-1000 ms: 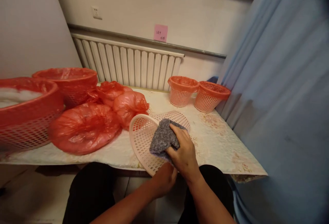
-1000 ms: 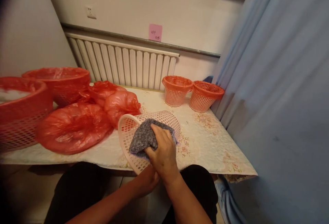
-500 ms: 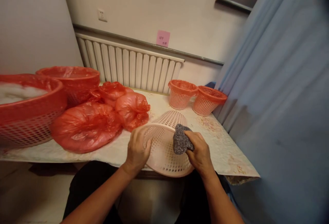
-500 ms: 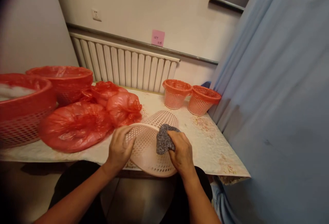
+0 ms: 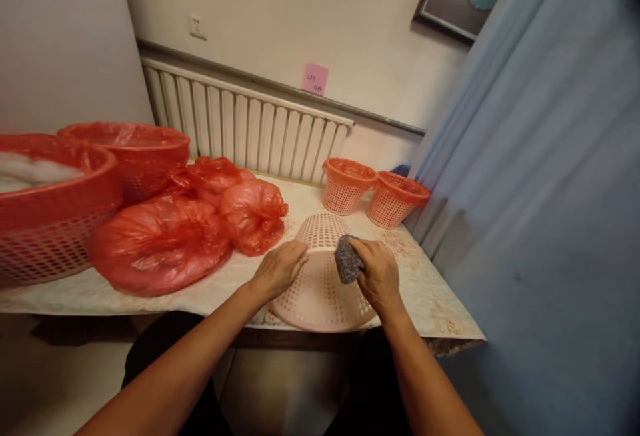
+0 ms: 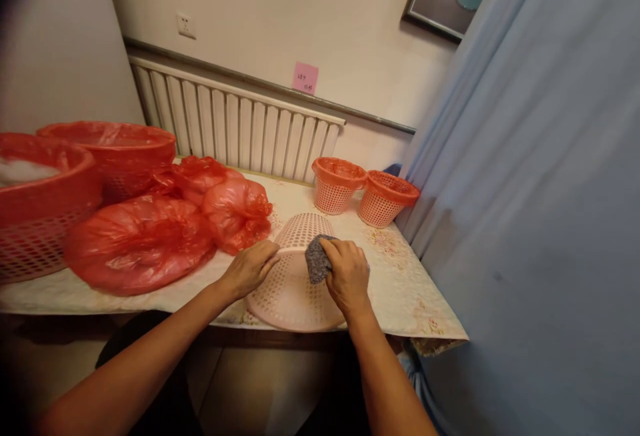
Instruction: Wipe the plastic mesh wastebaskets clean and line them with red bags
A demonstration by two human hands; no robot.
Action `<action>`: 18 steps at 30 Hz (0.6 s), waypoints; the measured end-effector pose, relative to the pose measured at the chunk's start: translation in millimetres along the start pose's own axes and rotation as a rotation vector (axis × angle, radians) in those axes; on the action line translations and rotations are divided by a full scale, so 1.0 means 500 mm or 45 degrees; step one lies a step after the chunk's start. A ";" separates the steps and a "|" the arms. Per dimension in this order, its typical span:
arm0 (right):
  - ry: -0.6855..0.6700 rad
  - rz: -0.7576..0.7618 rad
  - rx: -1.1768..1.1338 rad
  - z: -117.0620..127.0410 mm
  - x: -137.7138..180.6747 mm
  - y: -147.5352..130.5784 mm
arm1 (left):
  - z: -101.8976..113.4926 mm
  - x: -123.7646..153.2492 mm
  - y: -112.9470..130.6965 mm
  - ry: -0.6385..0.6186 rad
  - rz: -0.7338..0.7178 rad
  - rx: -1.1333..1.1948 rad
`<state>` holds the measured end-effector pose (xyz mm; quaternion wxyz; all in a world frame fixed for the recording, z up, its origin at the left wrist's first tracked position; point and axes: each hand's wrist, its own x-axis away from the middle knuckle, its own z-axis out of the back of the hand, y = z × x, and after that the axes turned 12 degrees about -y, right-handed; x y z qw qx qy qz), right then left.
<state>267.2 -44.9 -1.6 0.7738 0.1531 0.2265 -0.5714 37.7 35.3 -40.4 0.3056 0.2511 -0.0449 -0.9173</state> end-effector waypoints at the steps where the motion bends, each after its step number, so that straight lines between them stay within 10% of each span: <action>1: -0.022 0.042 0.064 0.004 -0.011 -0.019 | -0.002 -0.006 0.008 -0.005 -0.009 0.008; 8: -0.290 0.313 0.419 0.025 -0.073 -0.108 | -0.029 -0.010 0.012 0.057 -0.007 0.126; 18: -0.213 0.228 0.400 -0.019 -0.030 -0.021 | -0.046 0.052 -0.038 0.047 0.059 0.113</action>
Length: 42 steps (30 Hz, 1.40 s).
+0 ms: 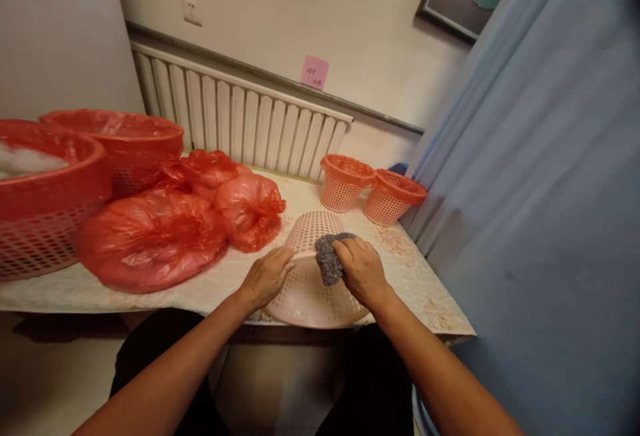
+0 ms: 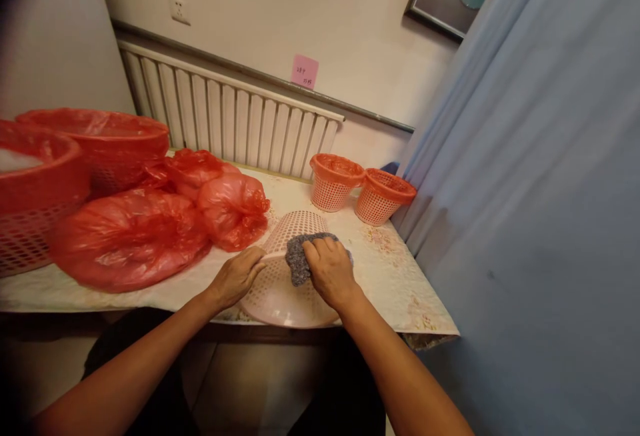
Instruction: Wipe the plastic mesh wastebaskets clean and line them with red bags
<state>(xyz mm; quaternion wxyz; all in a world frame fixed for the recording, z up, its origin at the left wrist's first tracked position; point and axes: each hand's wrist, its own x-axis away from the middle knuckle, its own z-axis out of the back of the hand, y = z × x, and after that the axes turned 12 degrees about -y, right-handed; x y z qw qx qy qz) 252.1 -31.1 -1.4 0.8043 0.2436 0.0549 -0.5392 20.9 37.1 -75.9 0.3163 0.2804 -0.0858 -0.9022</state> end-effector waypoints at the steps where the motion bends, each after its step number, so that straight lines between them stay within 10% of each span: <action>1: 0.037 -0.036 -0.025 -0.011 0.012 0.004 | 0.000 0.004 -0.004 0.001 0.001 0.014; 18: 0.640 -1.021 -0.964 -0.286 0.217 -0.047 | 0.005 0.039 -0.037 0.049 0.131 0.277; 27: 0.394 -0.600 -0.386 -0.082 0.072 0.073 | -0.052 0.070 -0.058 0.213 0.490 0.716; 31: 0.149 -0.316 -0.112 0.006 -0.007 0.070 | -0.046 0.025 -0.025 0.301 0.346 0.507; 42: 0.010 0.031 -0.105 0.007 -0.062 0.010 | 0.010 -0.069 -0.053 0.020 -0.194 0.449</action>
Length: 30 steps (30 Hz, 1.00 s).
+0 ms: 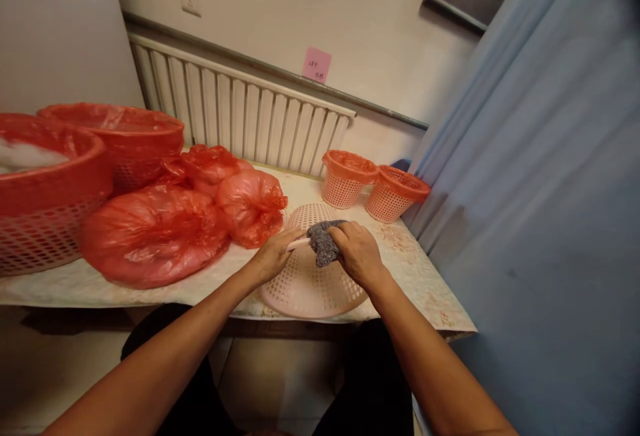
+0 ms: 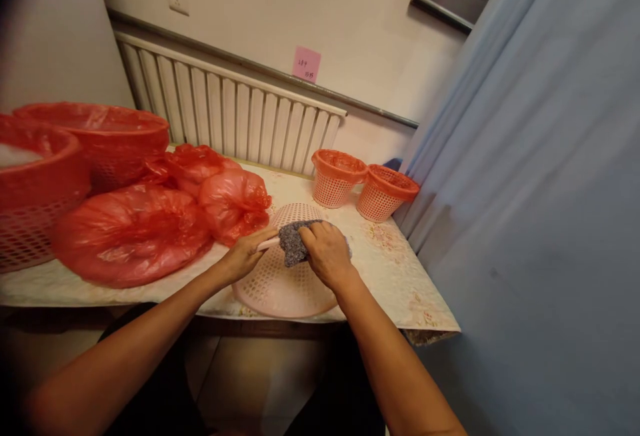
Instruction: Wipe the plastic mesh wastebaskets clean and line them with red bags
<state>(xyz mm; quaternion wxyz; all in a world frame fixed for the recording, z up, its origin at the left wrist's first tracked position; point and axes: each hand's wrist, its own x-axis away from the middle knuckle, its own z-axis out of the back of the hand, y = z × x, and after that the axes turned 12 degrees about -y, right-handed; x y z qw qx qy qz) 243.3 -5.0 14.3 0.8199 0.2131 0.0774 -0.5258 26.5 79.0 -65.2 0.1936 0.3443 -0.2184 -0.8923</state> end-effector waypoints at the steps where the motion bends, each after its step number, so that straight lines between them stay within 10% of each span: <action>1: 0.012 -0.024 -0.026 -0.007 0.011 0.007 | -0.001 0.008 -0.007 0.010 0.017 0.008; 15: 0.713 -0.977 -0.840 -0.316 0.229 -0.032 | -0.004 0.065 -0.032 0.139 0.194 0.051; 22: 0.595 -0.705 -0.546 -0.177 0.173 0.033 | 0.004 0.066 -0.005 0.234 0.357 -0.008; 30: 0.100 -0.222 -0.063 0.024 0.045 0.045 | -0.004 0.001 0.033 0.149 0.136 -0.057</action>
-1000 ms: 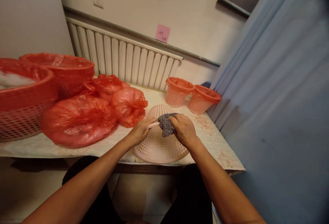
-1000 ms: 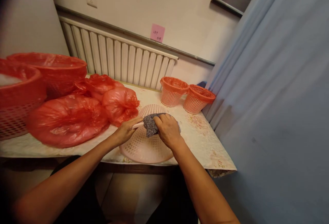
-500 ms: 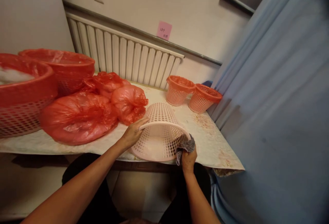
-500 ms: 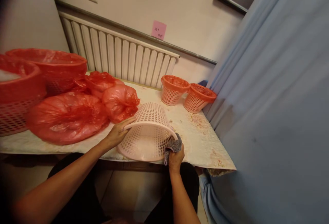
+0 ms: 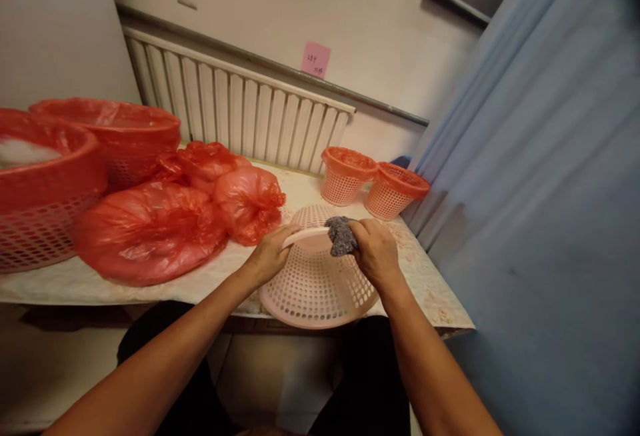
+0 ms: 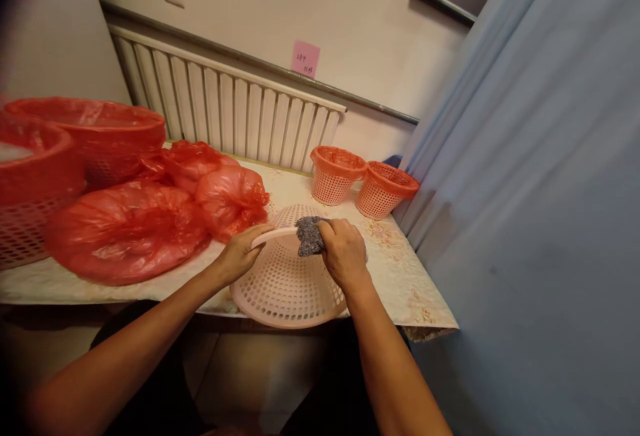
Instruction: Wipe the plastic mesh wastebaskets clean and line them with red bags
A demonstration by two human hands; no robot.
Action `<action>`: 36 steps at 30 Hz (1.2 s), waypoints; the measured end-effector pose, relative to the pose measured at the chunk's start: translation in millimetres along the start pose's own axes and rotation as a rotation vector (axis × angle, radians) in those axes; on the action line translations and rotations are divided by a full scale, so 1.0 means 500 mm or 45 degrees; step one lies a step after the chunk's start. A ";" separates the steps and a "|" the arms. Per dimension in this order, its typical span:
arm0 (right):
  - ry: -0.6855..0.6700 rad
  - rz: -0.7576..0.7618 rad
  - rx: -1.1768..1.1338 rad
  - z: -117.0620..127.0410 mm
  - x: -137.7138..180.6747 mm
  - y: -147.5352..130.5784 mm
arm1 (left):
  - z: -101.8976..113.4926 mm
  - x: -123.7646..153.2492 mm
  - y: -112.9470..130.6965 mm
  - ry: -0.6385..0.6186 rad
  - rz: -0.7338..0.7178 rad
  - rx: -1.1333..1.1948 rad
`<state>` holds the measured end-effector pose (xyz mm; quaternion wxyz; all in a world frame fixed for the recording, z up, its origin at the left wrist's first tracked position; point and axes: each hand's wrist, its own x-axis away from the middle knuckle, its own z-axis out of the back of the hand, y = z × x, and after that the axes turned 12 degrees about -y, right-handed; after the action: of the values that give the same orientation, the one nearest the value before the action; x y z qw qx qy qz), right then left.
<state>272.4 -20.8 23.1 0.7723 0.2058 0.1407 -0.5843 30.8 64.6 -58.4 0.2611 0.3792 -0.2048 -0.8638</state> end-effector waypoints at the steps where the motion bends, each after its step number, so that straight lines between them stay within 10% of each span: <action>1: -0.044 0.026 0.009 0.001 -0.006 -0.004 | 0.000 0.000 -0.004 -0.022 -0.019 0.014; 15: 0.305 -0.281 -0.357 -0.161 0.129 0.013 | -0.022 0.066 -0.056 -0.024 0.054 0.066; 26: 0.557 -0.951 -0.981 -0.418 0.256 -0.072 | -0.006 0.115 -0.086 0.109 0.242 0.244; 31: 0.520 -0.953 -0.975 -0.375 0.220 -0.068 | -0.003 0.139 -0.104 0.227 0.490 0.300; 36: 0.457 -0.647 -0.571 -0.207 0.144 -0.030 | 0.009 0.134 -0.078 0.248 0.578 0.165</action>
<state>280.5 -35.4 -102.7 0.5919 0.0893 0.4445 -0.6664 -22.7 55.1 -113.6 0.4421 0.4209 -0.3136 -0.7274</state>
